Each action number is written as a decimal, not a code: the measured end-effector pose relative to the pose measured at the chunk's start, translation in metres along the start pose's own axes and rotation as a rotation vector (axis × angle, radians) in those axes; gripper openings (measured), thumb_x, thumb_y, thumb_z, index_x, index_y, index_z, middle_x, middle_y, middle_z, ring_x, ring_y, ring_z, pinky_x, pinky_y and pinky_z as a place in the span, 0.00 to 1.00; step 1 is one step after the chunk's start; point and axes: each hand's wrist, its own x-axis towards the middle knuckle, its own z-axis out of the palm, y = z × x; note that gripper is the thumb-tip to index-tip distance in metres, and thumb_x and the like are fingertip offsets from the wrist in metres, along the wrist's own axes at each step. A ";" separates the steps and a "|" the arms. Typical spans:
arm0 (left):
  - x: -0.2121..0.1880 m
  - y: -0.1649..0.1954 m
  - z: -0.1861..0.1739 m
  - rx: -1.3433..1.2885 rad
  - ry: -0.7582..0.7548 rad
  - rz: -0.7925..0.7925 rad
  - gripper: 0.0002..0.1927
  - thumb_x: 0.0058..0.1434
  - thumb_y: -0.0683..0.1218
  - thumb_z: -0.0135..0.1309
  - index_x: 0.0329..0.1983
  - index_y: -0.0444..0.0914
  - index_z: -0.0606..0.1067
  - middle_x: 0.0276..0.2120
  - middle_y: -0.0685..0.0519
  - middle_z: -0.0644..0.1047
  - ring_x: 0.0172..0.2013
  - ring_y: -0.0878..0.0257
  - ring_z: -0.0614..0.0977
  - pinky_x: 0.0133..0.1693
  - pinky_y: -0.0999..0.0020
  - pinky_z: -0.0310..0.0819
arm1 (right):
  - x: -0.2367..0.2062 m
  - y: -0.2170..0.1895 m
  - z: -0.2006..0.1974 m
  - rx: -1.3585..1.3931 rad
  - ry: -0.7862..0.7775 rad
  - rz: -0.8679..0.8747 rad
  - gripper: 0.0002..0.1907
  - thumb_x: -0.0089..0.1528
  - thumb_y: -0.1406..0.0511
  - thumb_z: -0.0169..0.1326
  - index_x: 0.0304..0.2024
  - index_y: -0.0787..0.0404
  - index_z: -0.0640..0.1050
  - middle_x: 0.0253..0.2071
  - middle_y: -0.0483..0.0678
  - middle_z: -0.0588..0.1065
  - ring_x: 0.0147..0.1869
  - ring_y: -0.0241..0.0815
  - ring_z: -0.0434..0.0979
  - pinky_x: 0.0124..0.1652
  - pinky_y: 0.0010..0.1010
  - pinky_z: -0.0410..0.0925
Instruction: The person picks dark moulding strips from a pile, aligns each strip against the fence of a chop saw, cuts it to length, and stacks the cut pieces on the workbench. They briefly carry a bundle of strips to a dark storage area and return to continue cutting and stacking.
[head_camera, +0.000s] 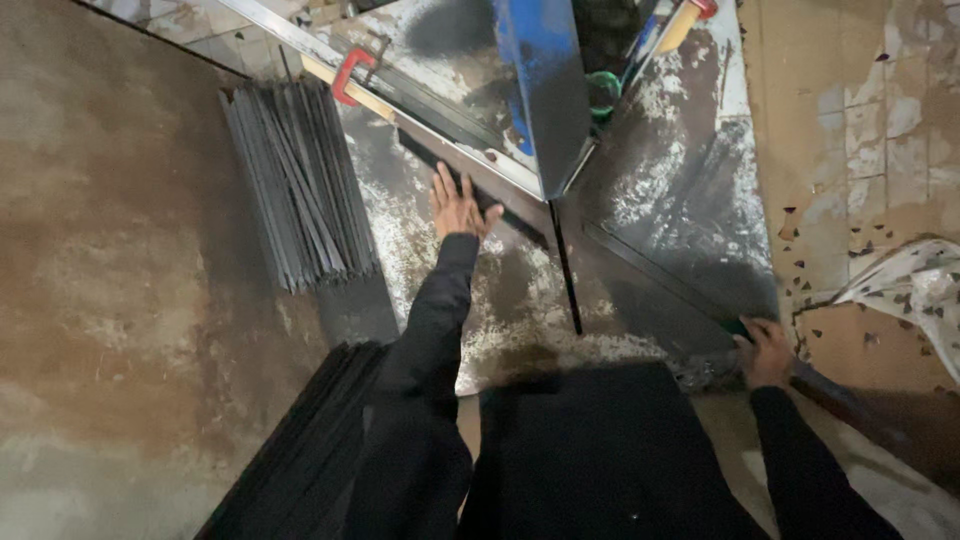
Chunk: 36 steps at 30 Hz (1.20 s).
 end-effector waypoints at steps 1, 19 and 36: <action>-0.019 -0.006 0.009 -0.034 0.023 0.018 0.57 0.55 0.75 0.57 0.76 0.37 0.55 0.76 0.29 0.42 0.75 0.36 0.49 0.71 0.45 0.44 | -0.010 0.003 -0.002 -0.055 -0.020 0.039 0.18 0.64 0.61 0.61 0.57 0.55 0.83 0.49 0.53 0.76 0.54 0.54 0.76 0.53 0.44 0.70; -0.194 0.070 0.093 -0.234 0.053 0.032 0.46 0.61 0.58 0.58 0.77 0.35 0.56 0.74 0.31 0.53 0.74 0.36 0.53 0.72 0.46 0.43 | -0.034 -0.080 0.057 0.064 0.052 -0.219 0.31 0.52 0.61 0.67 0.58 0.60 0.79 0.55 0.53 0.76 0.57 0.58 0.74 0.52 0.49 0.67; -0.073 0.060 0.033 -0.243 0.239 -0.229 0.51 0.57 0.62 0.63 0.76 0.35 0.55 0.76 0.37 0.51 0.75 0.39 0.52 0.68 0.33 0.45 | -0.015 -0.045 0.051 0.226 -0.041 -0.249 0.19 0.57 0.66 0.67 0.52 0.55 0.83 0.42 0.49 0.75 0.48 0.53 0.75 0.48 0.43 0.70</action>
